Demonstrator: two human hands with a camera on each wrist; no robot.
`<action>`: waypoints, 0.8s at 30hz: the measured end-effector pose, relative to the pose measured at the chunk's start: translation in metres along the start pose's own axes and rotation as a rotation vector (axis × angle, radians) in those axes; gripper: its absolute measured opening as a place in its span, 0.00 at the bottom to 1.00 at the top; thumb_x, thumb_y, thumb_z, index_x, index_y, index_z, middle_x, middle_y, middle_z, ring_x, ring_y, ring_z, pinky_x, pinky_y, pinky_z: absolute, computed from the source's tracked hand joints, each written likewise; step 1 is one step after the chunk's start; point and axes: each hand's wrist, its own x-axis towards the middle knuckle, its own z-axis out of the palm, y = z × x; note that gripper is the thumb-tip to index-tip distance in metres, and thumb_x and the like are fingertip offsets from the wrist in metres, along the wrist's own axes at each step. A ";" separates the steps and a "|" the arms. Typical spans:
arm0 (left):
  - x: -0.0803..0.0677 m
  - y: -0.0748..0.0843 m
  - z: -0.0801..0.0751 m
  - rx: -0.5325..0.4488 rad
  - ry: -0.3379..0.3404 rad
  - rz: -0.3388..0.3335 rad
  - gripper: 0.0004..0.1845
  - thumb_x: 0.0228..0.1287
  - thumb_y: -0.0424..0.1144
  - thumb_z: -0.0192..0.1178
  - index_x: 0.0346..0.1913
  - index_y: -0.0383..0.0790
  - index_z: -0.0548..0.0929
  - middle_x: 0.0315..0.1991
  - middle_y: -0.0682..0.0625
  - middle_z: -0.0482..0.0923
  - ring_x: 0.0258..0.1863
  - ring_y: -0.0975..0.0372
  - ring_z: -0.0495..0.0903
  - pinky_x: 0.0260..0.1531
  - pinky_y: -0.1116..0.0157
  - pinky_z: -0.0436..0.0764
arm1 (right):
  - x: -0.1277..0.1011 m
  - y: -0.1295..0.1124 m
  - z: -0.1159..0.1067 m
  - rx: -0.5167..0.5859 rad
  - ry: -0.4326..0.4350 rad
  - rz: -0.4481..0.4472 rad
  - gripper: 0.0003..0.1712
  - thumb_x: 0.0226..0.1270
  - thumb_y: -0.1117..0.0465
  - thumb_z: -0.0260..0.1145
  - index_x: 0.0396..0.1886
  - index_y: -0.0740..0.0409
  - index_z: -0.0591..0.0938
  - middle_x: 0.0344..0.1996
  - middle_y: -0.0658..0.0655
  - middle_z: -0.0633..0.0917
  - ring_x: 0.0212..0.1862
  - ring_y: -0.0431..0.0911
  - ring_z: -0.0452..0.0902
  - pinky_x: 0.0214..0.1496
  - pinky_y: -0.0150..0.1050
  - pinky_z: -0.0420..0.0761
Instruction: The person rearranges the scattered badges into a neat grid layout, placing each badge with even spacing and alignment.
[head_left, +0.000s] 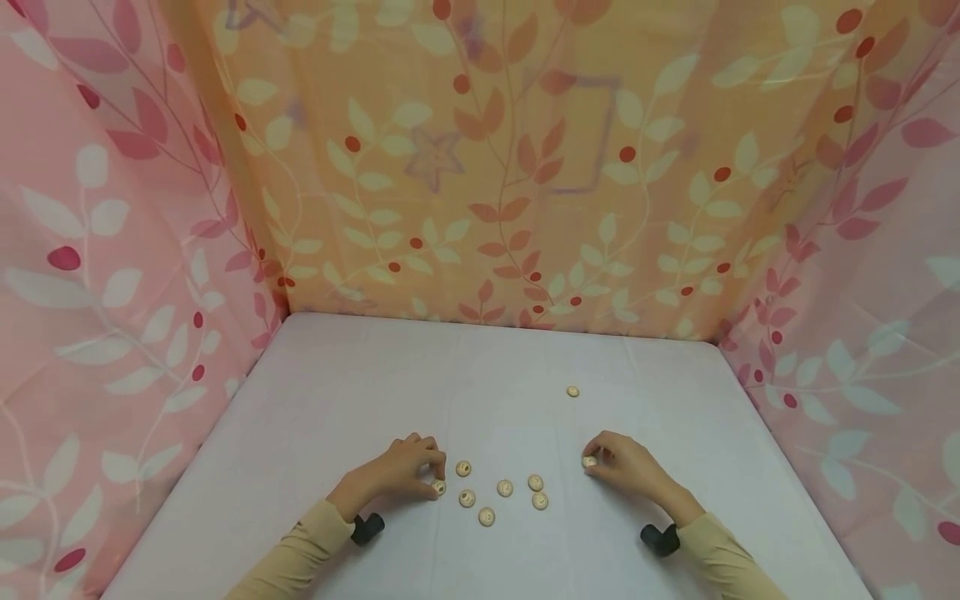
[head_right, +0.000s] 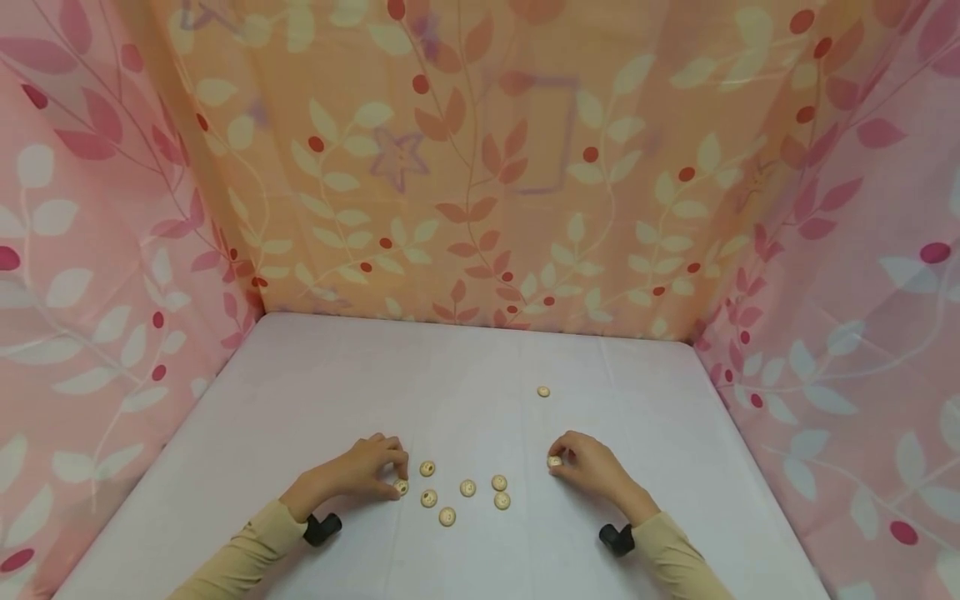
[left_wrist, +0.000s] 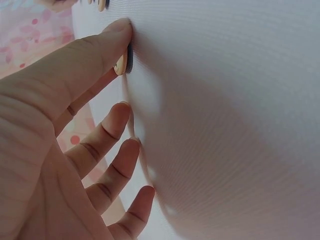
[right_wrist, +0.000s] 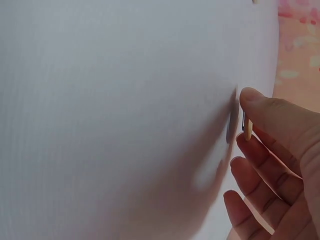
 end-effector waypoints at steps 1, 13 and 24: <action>0.000 0.000 0.000 0.002 -0.001 -0.001 0.11 0.46 0.48 0.70 0.30 0.56 0.78 0.37 0.61 0.71 0.39 0.64 0.64 0.41 0.58 0.63 | 0.000 0.002 -0.001 0.001 0.009 -0.004 0.09 0.52 0.57 0.72 0.33 0.47 0.82 0.29 0.42 0.80 0.31 0.37 0.72 0.34 0.33 0.72; 0.001 -0.003 0.003 0.016 0.006 -0.007 0.10 0.46 0.49 0.70 0.29 0.58 0.77 0.37 0.62 0.71 0.39 0.65 0.64 0.41 0.57 0.64 | 0.004 0.030 -0.003 -0.040 0.090 0.048 0.10 0.51 0.57 0.72 0.35 0.48 0.82 0.31 0.42 0.80 0.34 0.37 0.73 0.36 0.35 0.74; 0.000 -0.003 0.003 0.011 0.004 -0.003 0.10 0.46 0.49 0.70 0.29 0.57 0.77 0.37 0.62 0.71 0.39 0.65 0.64 0.42 0.57 0.64 | 0.011 0.042 -0.010 -0.053 0.130 0.067 0.10 0.52 0.58 0.72 0.35 0.51 0.83 0.31 0.46 0.81 0.36 0.41 0.75 0.38 0.39 0.74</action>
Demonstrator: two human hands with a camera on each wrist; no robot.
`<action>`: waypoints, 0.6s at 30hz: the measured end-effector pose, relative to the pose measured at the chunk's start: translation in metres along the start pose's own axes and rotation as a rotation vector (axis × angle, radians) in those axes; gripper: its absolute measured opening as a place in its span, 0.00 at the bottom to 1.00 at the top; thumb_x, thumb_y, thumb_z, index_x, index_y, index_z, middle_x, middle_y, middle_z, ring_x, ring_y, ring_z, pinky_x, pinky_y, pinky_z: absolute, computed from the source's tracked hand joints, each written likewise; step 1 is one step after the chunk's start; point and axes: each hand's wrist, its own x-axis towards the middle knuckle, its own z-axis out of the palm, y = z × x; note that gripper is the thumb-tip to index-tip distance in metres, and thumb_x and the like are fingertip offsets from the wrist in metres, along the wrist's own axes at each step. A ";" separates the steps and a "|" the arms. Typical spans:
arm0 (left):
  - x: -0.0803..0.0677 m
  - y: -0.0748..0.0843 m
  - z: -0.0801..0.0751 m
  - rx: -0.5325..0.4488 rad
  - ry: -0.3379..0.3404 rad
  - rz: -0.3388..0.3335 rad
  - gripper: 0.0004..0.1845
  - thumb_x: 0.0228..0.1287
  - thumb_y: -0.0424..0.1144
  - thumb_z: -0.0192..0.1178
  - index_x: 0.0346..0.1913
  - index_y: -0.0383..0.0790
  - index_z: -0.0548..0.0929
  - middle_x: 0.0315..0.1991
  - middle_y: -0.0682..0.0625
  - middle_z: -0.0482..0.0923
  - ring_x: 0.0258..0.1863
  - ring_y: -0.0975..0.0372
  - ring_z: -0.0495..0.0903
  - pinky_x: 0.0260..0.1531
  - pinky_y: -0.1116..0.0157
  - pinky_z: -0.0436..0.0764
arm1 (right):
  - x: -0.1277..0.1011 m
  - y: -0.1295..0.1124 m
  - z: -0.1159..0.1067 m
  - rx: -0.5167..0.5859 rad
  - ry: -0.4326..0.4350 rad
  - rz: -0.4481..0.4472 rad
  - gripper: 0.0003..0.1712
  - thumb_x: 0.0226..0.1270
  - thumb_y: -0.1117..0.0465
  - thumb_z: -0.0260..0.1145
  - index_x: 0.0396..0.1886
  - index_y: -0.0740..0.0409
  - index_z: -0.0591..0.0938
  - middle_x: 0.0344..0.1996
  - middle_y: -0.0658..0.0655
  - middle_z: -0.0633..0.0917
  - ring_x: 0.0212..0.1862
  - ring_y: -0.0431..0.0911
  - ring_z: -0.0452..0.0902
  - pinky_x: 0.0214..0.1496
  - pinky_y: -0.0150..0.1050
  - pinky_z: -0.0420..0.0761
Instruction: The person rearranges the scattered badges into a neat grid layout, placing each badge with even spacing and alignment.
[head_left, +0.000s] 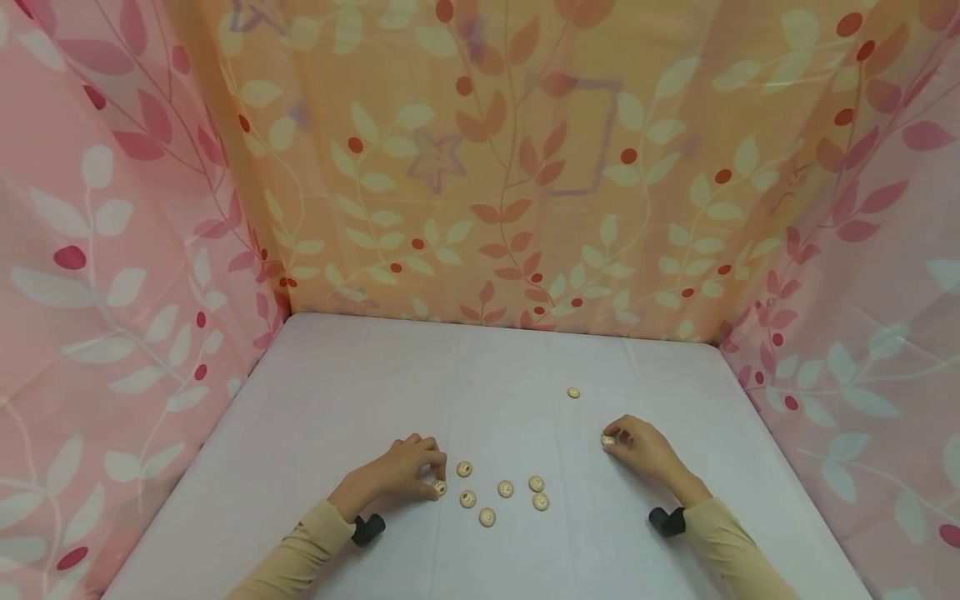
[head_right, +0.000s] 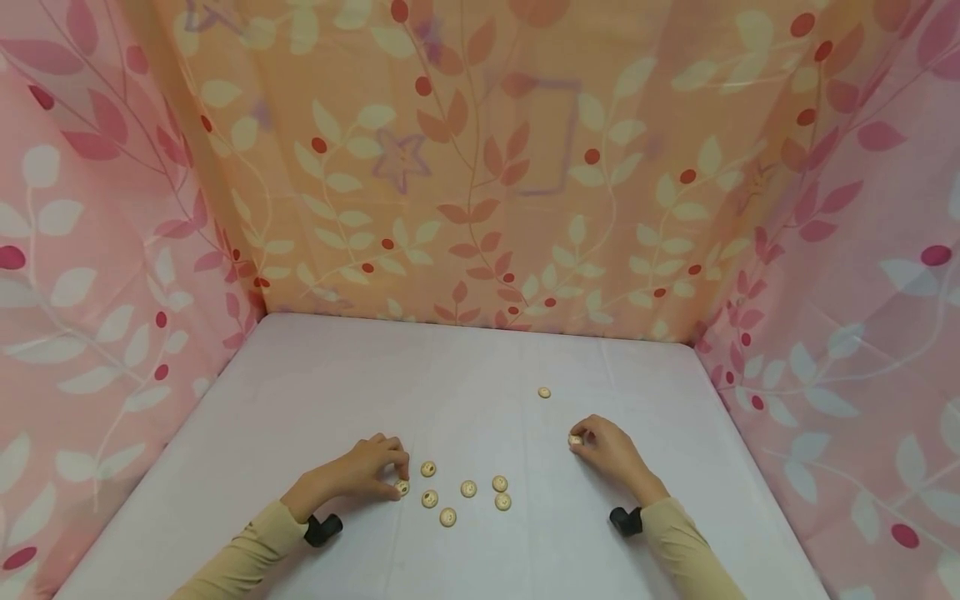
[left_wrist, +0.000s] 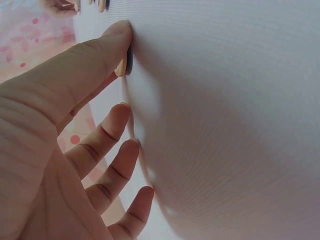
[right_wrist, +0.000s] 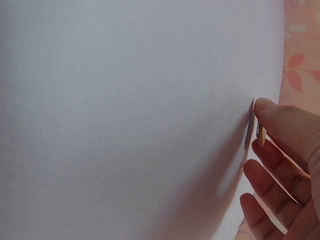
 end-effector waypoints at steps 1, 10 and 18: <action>0.000 0.000 0.000 0.001 -0.001 0.000 0.10 0.46 0.49 0.70 0.29 0.58 0.77 0.37 0.62 0.71 0.39 0.65 0.64 0.41 0.57 0.64 | 0.001 0.002 0.000 0.000 0.011 -0.008 0.10 0.52 0.59 0.72 0.35 0.52 0.83 0.32 0.46 0.81 0.36 0.42 0.75 0.38 0.39 0.74; -0.001 0.000 0.001 -0.001 -0.003 -0.006 0.10 0.47 0.49 0.70 0.29 0.58 0.77 0.37 0.62 0.71 0.39 0.65 0.64 0.42 0.57 0.63 | 0.012 0.013 -0.002 0.035 0.101 -0.060 0.11 0.49 0.62 0.73 0.35 0.57 0.83 0.31 0.50 0.82 0.35 0.45 0.76 0.38 0.41 0.73; -0.001 0.001 0.000 -0.005 0.001 -0.007 0.10 0.47 0.48 0.70 0.30 0.58 0.78 0.37 0.61 0.71 0.39 0.65 0.64 0.42 0.56 0.64 | 0.025 0.019 -0.005 0.011 0.110 -0.044 0.11 0.52 0.63 0.71 0.37 0.60 0.83 0.32 0.54 0.82 0.37 0.48 0.75 0.39 0.46 0.73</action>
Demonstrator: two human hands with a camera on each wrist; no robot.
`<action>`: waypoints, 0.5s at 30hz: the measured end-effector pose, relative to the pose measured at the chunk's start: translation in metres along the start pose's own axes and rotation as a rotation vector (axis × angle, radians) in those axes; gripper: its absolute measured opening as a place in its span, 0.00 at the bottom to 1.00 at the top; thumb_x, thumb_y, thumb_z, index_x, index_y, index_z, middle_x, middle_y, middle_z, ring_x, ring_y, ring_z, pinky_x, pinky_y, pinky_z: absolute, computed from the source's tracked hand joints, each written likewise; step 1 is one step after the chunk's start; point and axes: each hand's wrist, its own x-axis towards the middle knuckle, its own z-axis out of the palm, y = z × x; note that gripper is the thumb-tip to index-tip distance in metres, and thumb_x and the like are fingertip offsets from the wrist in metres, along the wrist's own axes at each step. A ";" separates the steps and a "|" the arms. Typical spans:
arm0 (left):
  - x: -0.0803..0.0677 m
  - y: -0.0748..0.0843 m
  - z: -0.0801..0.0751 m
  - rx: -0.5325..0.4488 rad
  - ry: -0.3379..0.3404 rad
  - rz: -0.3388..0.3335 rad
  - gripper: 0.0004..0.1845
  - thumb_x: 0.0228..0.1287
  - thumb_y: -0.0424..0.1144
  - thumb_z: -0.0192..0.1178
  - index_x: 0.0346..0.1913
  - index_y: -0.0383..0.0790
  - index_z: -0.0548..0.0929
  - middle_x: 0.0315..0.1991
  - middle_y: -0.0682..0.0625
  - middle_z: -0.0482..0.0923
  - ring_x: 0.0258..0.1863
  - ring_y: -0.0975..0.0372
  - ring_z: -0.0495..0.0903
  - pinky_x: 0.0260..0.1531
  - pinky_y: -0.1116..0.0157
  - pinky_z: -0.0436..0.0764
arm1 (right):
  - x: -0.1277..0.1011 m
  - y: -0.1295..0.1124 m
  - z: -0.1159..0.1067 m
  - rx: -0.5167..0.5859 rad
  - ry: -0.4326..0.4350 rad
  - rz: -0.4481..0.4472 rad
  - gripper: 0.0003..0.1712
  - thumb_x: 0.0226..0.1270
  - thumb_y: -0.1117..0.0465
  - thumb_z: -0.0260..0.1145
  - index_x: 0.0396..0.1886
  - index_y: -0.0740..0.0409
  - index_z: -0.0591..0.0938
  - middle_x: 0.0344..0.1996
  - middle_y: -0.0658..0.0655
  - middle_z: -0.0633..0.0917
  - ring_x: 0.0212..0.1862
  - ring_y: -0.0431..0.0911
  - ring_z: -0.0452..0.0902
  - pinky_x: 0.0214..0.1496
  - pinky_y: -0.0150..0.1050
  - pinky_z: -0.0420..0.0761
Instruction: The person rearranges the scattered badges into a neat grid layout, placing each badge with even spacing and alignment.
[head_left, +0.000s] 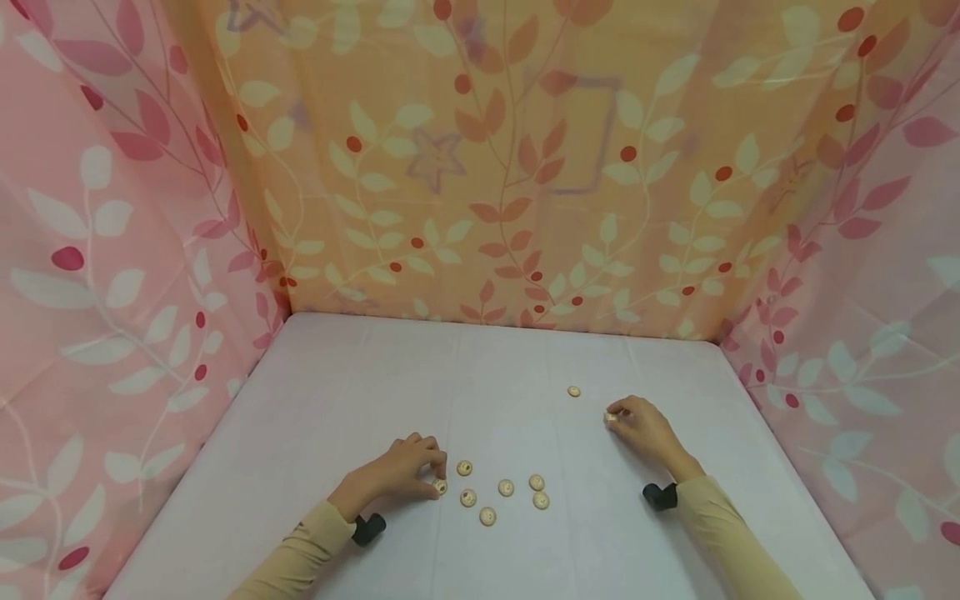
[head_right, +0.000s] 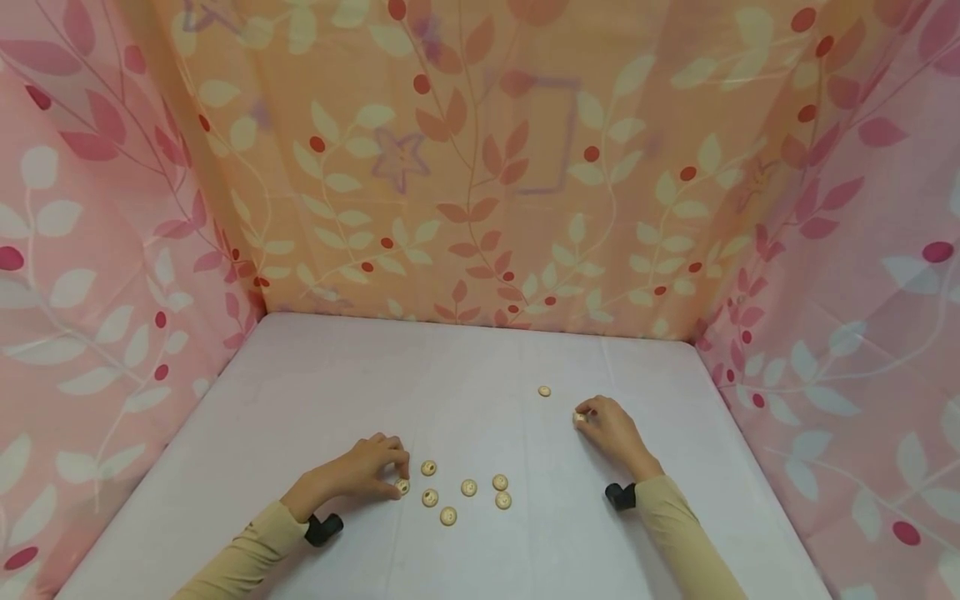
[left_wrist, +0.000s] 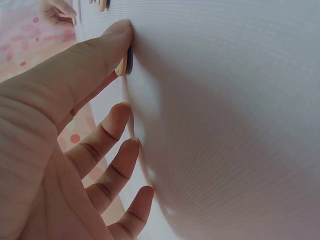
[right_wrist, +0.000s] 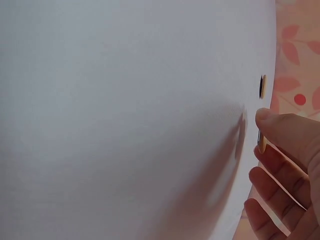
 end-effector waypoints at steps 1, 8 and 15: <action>0.000 0.000 0.000 -0.001 0.001 0.002 0.10 0.47 0.48 0.70 0.30 0.57 0.78 0.37 0.61 0.71 0.39 0.65 0.64 0.42 0.56 0.64 | 0.001 0.000 0.000 0.002 -0.002 0.007 0.11 0.52 0.63 0.70 0.37 0.60 0.83 0.33 0.54 0.82 0.37 0.49 0.75 0.40 0.47 0.73; 0.002 -0.002 0.001 0.005 0.000 0.005 0.11 0.46 0.49 0.70 0.30 0.58 0.78 0.37 0.62 0.71 0.40 0.65 0.64 0.42 0.57 0.64 | 0.013 0.004 0.001 0.014 -0.012 0.075 0.11 0.56 0.60 0.69 0.38 0.60 0.83 0.35 0.56 0.83 0.40 0.51 0.77 0.43 0.50 0.74; 0.002 -0.001 -0.001 0.004 -0.001 0.005 0.11 0.46 0.49 0.70 0.30 0.58 0.78 0.37 0.62 0.71 0.40 0.65 0.65 0.42 0.56 0.64 | 0.022 0.010 0.005 0.028 -0.018 0.133 0.12 0.56 0.59 0.69 0.39 0.58 0.82 0.37 0.57 0.83 0.41 0.53 0.77 0.44 0.51 0.74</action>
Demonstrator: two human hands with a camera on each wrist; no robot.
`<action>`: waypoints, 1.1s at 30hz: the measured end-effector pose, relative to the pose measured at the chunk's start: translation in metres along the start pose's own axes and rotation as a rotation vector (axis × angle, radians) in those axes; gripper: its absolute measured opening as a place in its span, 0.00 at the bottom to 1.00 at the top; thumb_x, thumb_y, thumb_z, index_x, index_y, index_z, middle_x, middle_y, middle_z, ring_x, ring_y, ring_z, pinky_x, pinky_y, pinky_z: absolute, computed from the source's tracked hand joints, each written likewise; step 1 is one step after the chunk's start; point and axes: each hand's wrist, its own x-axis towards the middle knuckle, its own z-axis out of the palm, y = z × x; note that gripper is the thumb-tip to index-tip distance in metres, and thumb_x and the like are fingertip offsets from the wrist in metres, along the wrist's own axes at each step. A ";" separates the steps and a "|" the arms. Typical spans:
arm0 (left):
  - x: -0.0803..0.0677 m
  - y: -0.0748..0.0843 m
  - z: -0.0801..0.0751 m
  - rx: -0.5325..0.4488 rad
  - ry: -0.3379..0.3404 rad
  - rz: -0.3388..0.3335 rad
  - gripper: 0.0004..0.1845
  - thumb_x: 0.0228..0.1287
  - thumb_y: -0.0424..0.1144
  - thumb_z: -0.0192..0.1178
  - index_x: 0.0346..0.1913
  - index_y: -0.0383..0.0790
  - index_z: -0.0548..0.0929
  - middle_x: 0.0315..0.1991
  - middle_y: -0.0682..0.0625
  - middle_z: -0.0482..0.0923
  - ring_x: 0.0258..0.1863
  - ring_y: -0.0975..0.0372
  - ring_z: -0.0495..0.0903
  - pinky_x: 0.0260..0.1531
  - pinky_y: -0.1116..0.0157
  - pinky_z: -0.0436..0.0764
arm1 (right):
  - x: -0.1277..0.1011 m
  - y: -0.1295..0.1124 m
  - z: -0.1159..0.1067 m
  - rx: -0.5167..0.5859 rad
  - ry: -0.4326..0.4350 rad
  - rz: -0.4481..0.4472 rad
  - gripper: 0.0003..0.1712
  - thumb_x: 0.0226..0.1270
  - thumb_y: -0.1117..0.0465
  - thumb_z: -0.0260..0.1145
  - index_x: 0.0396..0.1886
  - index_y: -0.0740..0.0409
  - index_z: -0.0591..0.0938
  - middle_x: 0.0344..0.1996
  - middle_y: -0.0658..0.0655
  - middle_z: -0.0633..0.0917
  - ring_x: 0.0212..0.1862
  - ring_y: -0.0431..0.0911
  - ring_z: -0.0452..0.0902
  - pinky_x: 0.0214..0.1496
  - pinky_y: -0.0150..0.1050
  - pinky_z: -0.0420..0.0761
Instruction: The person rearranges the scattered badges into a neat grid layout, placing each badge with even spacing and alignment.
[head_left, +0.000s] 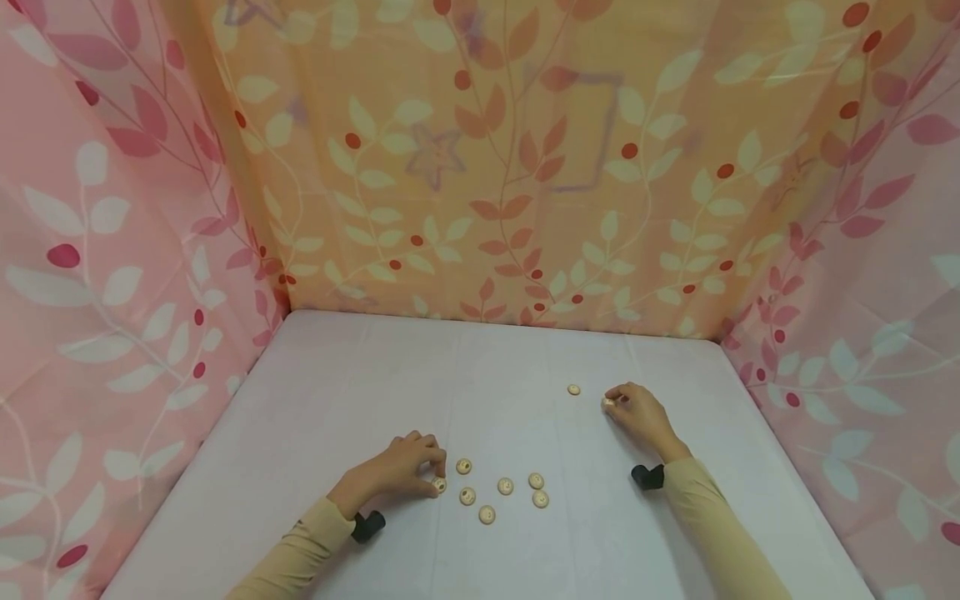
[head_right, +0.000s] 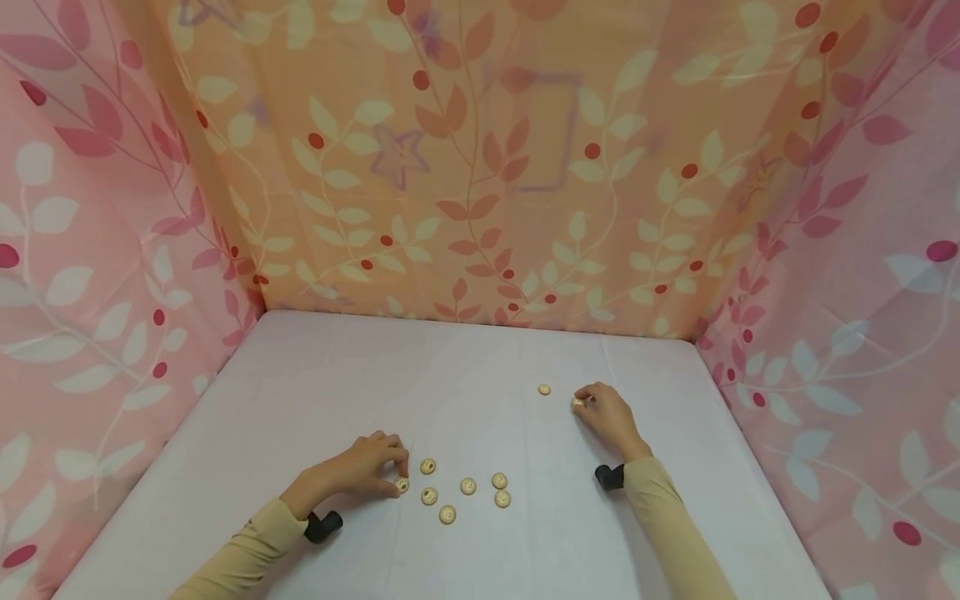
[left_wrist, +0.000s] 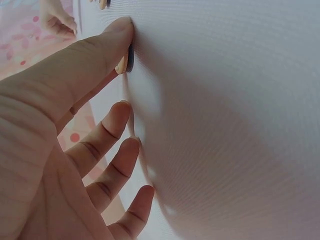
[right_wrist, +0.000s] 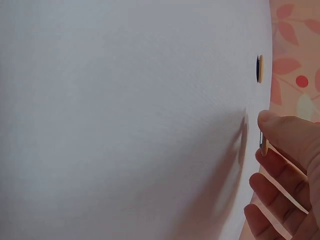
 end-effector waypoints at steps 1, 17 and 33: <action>0.000 0.000 0.000 0.001 -0.001 -0.001 0.11 0.46 0.49 0.70 0.30 0.58 0.78 0.37 0.62 0.71 0.40 0.65 0.65 0.42 0.57 0.64 | 0.002 0.001 0.001 -0.004 0.000 0.006 0.12 0.57 0.58 0.68 0.39 0.58 0.82 0.36 0.56 0.83 0.41 0.53 0.77 0.44 0.51 0.74; -0.001 0.001 -0.002 -0.010 -0.008 0.004 0.11 0.46 0.48 0.70 0.30 0.57 0.78 0.37 0.61 0.72 0.40 0.65 0.65 0.43 0.56 0.63 | 0.013 0.010 0.010 0.116 0.036 0.024 0.13 0.57 0.65 0.67 0.42 0.66 0.81 0.36 0.63 0.82 0.38 0.54 0.78 0.41 0.49 0.76; -0.003 0.006 -0.007 -0.016 -0.017 0.002 0.11 0.47 0.47 0.70 0.31 0.54 0.78 0.37 0.59 0.72 0.41 0.64 0.65 0.46 0.54 0.64 | 0.020 0.009 0.011 0.118 0.035 0.056 0.15 0.56 0.65 0.68 0.43 0.64 0.81 0.38 0.63 0.82 0.39 0.53 0.76 0.40 0.45 0.73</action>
